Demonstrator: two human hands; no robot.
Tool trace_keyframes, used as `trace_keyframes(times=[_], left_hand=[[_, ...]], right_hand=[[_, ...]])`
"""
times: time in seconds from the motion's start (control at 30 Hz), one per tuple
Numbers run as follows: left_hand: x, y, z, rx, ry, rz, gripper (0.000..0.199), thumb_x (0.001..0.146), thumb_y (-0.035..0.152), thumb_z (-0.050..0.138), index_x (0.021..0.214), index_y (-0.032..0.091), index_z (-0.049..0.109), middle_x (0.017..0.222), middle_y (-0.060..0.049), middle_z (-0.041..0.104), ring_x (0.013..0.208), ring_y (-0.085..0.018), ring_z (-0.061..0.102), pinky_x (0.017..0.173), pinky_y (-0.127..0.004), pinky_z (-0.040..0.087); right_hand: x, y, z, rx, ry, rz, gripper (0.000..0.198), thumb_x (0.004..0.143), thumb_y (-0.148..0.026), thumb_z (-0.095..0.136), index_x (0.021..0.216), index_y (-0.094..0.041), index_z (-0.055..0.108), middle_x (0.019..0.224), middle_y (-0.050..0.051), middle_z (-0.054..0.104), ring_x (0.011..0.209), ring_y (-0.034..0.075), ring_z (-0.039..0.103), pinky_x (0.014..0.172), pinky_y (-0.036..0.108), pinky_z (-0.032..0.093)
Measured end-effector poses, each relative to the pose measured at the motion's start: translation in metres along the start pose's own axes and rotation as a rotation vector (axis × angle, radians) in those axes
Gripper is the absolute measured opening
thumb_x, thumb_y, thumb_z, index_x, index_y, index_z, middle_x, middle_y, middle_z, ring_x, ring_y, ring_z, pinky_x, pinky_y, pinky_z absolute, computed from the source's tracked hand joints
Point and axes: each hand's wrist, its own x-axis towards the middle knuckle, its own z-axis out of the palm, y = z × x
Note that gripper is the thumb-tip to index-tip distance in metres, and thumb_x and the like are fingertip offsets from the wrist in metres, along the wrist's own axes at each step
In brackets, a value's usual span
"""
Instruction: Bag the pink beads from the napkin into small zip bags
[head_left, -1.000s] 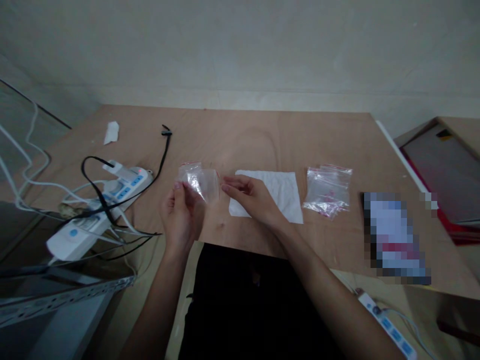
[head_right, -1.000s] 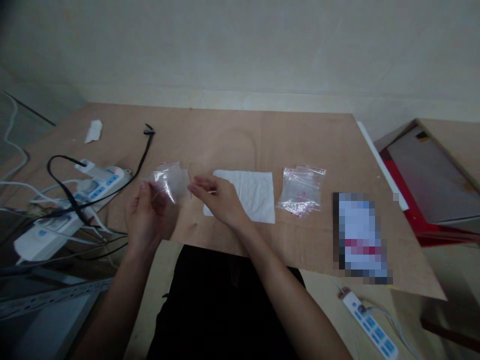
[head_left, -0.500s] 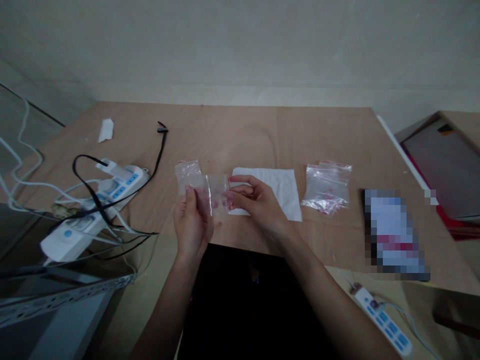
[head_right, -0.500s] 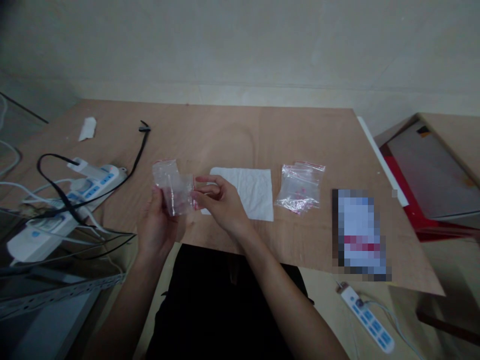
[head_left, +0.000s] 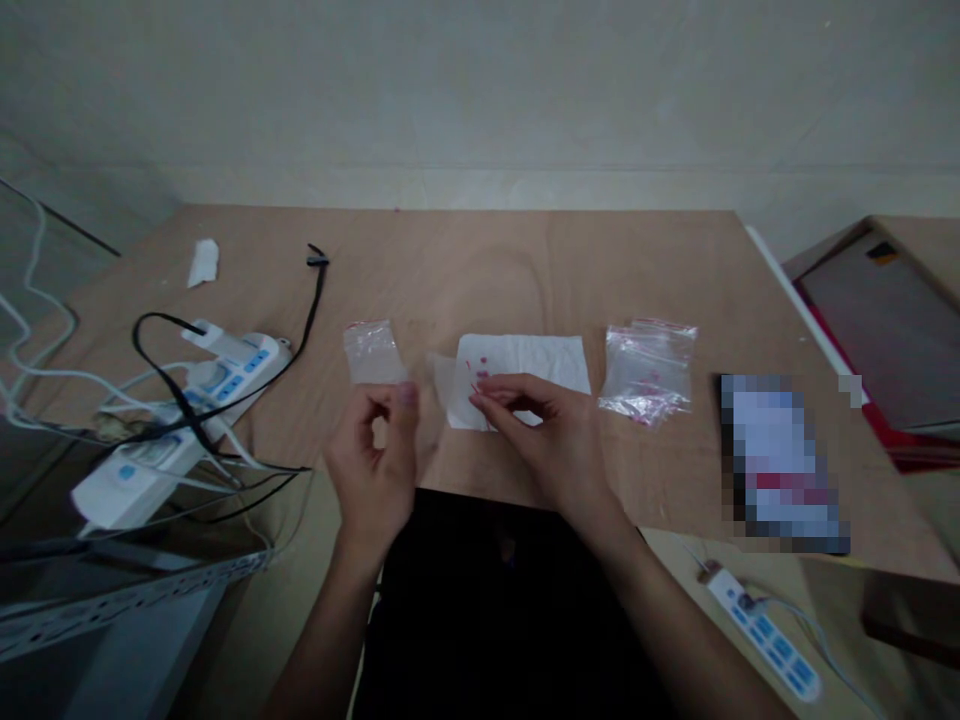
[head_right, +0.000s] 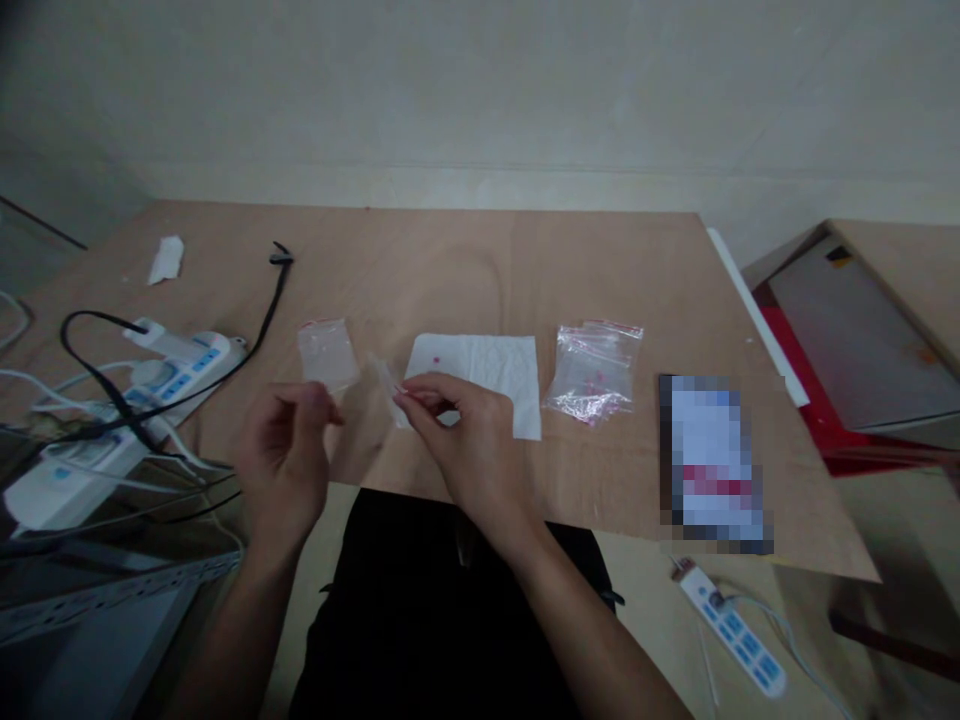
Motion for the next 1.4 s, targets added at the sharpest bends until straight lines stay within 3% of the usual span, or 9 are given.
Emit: trace_keyframes(times=[0.1,0.2,0.43,0.57,0.7,0.87,1.13,1.27,1.4], left_hand=[[-0.003,0.014,0.003,-0.056,-0.31,-0.031,0.026,0.087,0.04,0.059,0.072,0.019,0.056,0.065,0.002,0.057,0.062,-0.011,0.054,0.064,-0.025,0.044],[-0.003,0.014,0.005,-0.093,-0.377,-0.025,0.023,0.09,0.037,0.056,0.076,0.019,0.057,0.069,0.002,0.059,0.065,-0.011,0.055,0.064,-0.024,0.044],[-0.003,0.015,0.003,-0.157,-0.528,-0.053,0.02,0.093,0.032,0.049,0.078,0.02,0.055,0.069,0.003,0.054,0.062,-0.011,0.049,0.058,-0.023,0.04],[-0.003,0.014,0.009,-0.264,-0.521,-0.15,0.029,0.089,0.042,0.055,0.07,0.019,0.054,0.064,0.003,0.049,0.061,-0.012,0.046,0.057,-0.024,0.039],[-0.005,0.003,0.015,-0.529,-0.524,-0.342,0.035,0.085,0.049,0.061,0.069,0.018,0.055,0.065,0.003,0.05,0.064,-0.011,0.047,0.061,-0.023,0.04],[-0.008,0.002,0.017,-0.843,-0.551,-0.627,0.032,0.074,0.04,0.076,0.069,0.017,0.054,0.066,0.003,0.055,0.062,-0.01,0.051,0.061,-0.022,0.043],[-0.013,0.007,0.019,-1.028,-0.437,-0.878,0.017,0.07,0.024,0.075,0.076,0.014,0.062,0.077,-0.001,0.066,0.071,-0.011,0.062,0.063,-0.02,0.05],[-0.015,0.001,0.016,-0.927,-0.427,-0.814,0.015,0.071,0.026,0.072,0.078,0.017,0.062,0.078,-0.001,0.068,0.073,-0.012,0.064,0.067,-0.023,0.053],[-0.01,0.003,0.009,-0.626,-0.466,-0.508,0.021,0.071,0.034,0.075,0.078,0.02,0.061,0.075,0.0,0.068,0.072,-0.015,0.066,0.07,-0.028,0.055]], right_hand=[[-0.008,-0.009,0.001,-0.079,-0.028,-0.117,0.005,0.083,-0.021,0.069,0.085,-0.022,0.074,0.082,0.001,0.075,0.071,0.012,0.067,0.067,0.025,0.055],[-0.011,-0.012,0.001,-0.049,-0.059,-0.095,0.003,0.082,-0.021,0.071,0.082,-0.021,0.074,0.08,0.001,0.073,0.072,0.012,0.066,0.068,0.025,0.054],[-0.007,-0.008,-0.004,0.243,-0.103,0.152,0.011,0.072,-0.03,0.079,0.071,-0.021,0.072,0.073,-0.001,0.07,0.071,0.013,0.064,0.07,0.027,0.052],[-0.002,-0.004,-0.003,0.293,-0.207,0.159,0.016,0.075,-0.033,0.076,0.072,-0.02,0.069,0.069,-0.002,0.067,0.067,0.011,0.06,0.067,0.027,0.048],[0.001,0.002,0.0,0.381,-0.251,0.169,0.019,0.076,-0.036,0.075,0.076,-0.02,0.064,0.071,-0.002,0.064,0.067,0.011,0.059,0.067,0.027,0.048],[-0.004,0.003,0.005,0.412,-0.217,0.189,0.027,0.071,-0.034,0.08,0.079,-0.022,0.057,0.073,-0.004,0.058,0.065,0.009,0.055,0.064,0.025,0.047],[-0.006,-0.001,0.005,0.416,-0.255,0.15,0.028,0.075,-0.034,0.077,0.086,-0.023,0.053,0.074,-0.004,0.057,0.065,0.009,0.053,0.062,0.025,0.045],[-0.006,-0.003,0.004,0.377,-0.258,0.118,0.023,0.078,-0.033,0.074,0.085,-0.023,0.054,0.074,-0.004,0.057,0.065,0.009,0.054,0.063,0.025,0.047],[-0.006,-0.002,0.004,0.238,-0.18,0.129,0.031,0.071,-0.039,0.079,0.086,-0.022,0.058,0.075,-0.004,0.059,0.069,0.01,0.057,0.065,0.024,0.049]])
